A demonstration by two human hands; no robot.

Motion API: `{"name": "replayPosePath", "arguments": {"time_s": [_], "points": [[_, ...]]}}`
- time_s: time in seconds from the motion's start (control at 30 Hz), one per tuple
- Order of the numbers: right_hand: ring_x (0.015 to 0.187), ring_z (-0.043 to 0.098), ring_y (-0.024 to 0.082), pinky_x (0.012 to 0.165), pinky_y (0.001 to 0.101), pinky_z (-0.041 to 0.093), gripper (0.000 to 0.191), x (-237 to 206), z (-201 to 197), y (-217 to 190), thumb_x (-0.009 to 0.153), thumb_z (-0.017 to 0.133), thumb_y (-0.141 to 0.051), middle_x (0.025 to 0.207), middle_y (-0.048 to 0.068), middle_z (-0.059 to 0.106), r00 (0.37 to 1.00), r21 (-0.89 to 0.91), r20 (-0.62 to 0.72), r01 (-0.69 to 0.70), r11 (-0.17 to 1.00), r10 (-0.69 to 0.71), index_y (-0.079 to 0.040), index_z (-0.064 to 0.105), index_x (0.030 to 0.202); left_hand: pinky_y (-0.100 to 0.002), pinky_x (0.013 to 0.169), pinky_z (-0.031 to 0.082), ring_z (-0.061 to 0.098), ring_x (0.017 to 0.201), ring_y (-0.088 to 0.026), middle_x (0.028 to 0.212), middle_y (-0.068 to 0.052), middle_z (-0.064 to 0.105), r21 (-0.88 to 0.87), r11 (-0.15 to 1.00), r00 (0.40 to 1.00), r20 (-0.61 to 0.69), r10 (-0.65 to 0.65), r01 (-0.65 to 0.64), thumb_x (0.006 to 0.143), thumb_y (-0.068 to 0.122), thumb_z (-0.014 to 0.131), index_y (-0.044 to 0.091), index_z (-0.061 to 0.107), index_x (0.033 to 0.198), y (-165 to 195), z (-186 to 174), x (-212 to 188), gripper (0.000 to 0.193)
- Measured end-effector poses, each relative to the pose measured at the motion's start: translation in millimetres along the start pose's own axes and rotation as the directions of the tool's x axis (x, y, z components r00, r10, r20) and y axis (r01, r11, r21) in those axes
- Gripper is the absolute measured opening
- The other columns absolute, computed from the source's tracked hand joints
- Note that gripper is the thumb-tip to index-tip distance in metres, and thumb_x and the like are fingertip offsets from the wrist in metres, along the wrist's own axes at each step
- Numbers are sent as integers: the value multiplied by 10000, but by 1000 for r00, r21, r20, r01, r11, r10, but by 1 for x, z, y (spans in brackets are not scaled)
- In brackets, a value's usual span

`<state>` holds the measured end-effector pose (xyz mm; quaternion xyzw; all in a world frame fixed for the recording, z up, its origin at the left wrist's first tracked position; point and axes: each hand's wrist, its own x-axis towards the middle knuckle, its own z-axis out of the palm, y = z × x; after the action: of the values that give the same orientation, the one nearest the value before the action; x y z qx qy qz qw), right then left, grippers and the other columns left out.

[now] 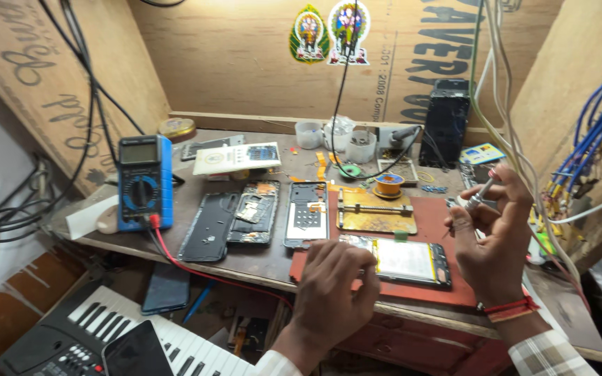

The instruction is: The person repairs a disassembled smartphone at a cluttered workbench, using a screwdriver to work on the phone's internal components while holding the device steady. They reposition the phone and reach for other phone parts and tools on the bench as they continue the repair.

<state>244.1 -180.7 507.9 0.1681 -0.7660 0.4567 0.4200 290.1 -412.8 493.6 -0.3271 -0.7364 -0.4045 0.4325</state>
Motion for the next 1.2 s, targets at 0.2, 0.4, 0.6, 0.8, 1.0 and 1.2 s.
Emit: {"name": "replayPosePath", "arguments": {"time_s": [0.2, 0.4, 0.6, 0.8, 1.0, 1.2], "points": [[892, 696, 205, 739, 302, 622, 691, 19, 6, -51, 970, 633, 101, 1205, 166, 563, 1000, -38, 21, 23, 999, -22, -61, 294, 1550, -402, 835, 484, 663, 850, -274, 880, -67, 683, 155, 984, 996, -30, -83, 87, 831, 63, 730, 98, 651, 953, -31, -93, 4, 150], [890, 701, 214, 736, 311, 614, 692, 14, 5, -34, 968, 630, 102, 1188, 171, 575, 999, -40, 34, 6, 999, -5, -61, 290, 1549, -377, 767, 564, 714, 797, -228, 855, -82, 705, 322, 819, 879, -126, -459, 474, 912, 119, 643, 78, 676, 939, -73, -174, 45, 58], [877, 702, 228, 721, 318, 601, 690, 14, 10, -36, 970, 632, 103, 1190, 182, 588, 999, -52, 44, -4, 999, 6, -62, 290, 1546, -407, 814, 559, 707, 906, -259, 910, -91, 754, 553, 691, 807, 56, -588, 466, 867, 147, 701, 79, 753, 937, -125, -215, 18, 111], [863, 706, 236, 703, 318, 599, 693, 12, 9, -33, 963, 642, 96, 1189, 187, 589, 998, -74, 58, -15, 997, 20, -63, 285, 1536, -396, 887, 540, 681, 982, -247, 981, -32, 751, 627, 626, 716, 151, -681, 464, 896, 225, 705, 128, 788, 943, -140, -215, 11, 136], [854, 713, 238, 683, 320, 589, 690, 14, 8, -40, 971, 641, 81, 1183, 185, 593, 997, -81, 66, -42, 996, 47, -73, 281, 1539, -457, 1015, 457, 661, 1016, -229, 964, -10, 752, 719, 604, 675, 258, -692, 344, 913, 269, 695, 179, 801, 973, -142, -210, 19, 151], [860, 714, 239, 702, 318, 599, 682, 16, 8, -42, 970, 644, 77, 1179, 185, 596, 997, -80, 65, -35, 996, 41, -73, 281, 1527, -459, 1043, 421, 643, 1057, -208, 965, 7, 736, 739, 592, 656, 277, -703, 322, 913, 256, 689, 186, 806, 939, -137, -207, 25, 139]]}}
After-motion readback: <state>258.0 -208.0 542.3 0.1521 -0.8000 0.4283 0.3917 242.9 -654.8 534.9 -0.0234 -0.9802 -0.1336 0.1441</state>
